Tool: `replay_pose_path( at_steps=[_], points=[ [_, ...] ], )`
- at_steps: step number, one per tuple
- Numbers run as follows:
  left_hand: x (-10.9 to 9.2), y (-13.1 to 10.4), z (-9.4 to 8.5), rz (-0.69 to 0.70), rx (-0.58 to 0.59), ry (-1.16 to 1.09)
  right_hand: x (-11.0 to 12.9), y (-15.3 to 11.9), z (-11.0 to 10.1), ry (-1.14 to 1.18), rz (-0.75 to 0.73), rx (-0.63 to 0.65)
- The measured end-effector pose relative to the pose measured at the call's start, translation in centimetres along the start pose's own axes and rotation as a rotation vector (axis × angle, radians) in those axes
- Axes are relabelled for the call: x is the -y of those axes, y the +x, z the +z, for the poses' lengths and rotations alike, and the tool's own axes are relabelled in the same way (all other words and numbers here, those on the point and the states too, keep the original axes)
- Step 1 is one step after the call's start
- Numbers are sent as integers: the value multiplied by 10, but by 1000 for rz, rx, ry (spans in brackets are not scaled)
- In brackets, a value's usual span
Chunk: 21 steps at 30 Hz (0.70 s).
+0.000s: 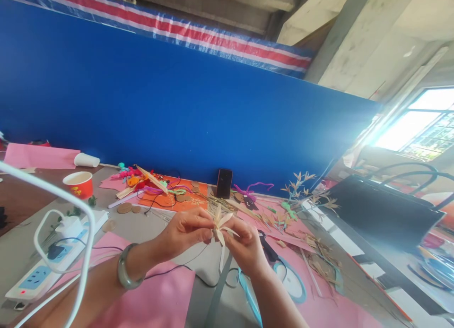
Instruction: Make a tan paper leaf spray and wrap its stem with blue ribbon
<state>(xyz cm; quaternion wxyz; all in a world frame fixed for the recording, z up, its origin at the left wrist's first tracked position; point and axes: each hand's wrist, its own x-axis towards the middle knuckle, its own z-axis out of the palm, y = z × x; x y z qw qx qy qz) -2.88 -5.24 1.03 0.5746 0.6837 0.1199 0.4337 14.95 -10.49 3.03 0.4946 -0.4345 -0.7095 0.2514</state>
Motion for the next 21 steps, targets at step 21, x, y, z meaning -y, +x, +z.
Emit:
replay_pose_path(
  at_steps=[21],
  points=[
    [-54,22,-6,29,-209,-335,64,76,-19,314,179,435]
  ],
)
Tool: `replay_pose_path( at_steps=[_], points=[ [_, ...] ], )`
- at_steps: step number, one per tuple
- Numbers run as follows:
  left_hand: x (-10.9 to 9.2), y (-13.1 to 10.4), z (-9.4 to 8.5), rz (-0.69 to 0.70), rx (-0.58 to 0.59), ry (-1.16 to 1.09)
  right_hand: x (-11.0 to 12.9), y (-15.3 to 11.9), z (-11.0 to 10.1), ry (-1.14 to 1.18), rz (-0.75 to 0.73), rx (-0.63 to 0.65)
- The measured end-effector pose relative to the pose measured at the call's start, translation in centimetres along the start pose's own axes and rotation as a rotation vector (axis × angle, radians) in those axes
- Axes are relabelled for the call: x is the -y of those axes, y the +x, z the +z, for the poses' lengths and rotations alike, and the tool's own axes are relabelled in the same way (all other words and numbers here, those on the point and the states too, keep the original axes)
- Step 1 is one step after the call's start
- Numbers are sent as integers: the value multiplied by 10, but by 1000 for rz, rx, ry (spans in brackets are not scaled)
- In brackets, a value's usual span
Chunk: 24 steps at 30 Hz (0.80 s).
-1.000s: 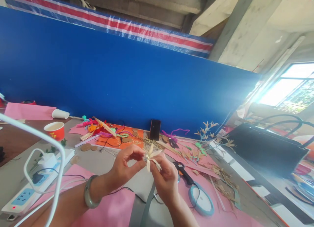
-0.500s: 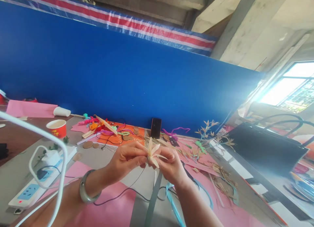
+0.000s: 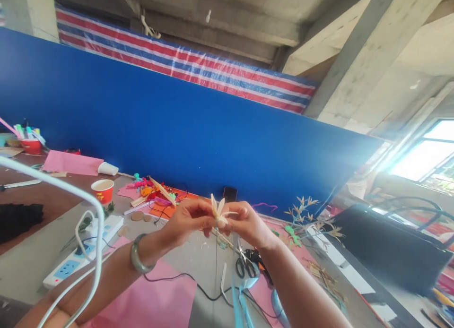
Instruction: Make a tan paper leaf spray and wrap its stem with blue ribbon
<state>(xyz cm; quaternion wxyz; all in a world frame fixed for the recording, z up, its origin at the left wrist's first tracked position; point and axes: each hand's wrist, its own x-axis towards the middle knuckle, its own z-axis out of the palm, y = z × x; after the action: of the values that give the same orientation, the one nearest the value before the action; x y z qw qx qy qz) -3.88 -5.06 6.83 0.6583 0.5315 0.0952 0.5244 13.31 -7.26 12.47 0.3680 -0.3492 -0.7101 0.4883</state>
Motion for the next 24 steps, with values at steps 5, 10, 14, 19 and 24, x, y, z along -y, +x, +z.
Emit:
replay_pose_path(
  at_steps=[5,10,14,19,24],
  points=[
    [-4,13,9,-146,-55,81,-12,2,-15,44,1,-101],
    [15,14,11,-195,-156,155,-32,-3,-23,22,-4,-162],
    [22,11,11,-245,-102,199,-43,-9,-27,-12,20,-189],
    [34,11,6,-258,-96,268,-53,-12,-28,-77,62,-223],
    [58,17,0,-251,-226,252,-66,-6,-28,-113,95,-262]
  ],
)
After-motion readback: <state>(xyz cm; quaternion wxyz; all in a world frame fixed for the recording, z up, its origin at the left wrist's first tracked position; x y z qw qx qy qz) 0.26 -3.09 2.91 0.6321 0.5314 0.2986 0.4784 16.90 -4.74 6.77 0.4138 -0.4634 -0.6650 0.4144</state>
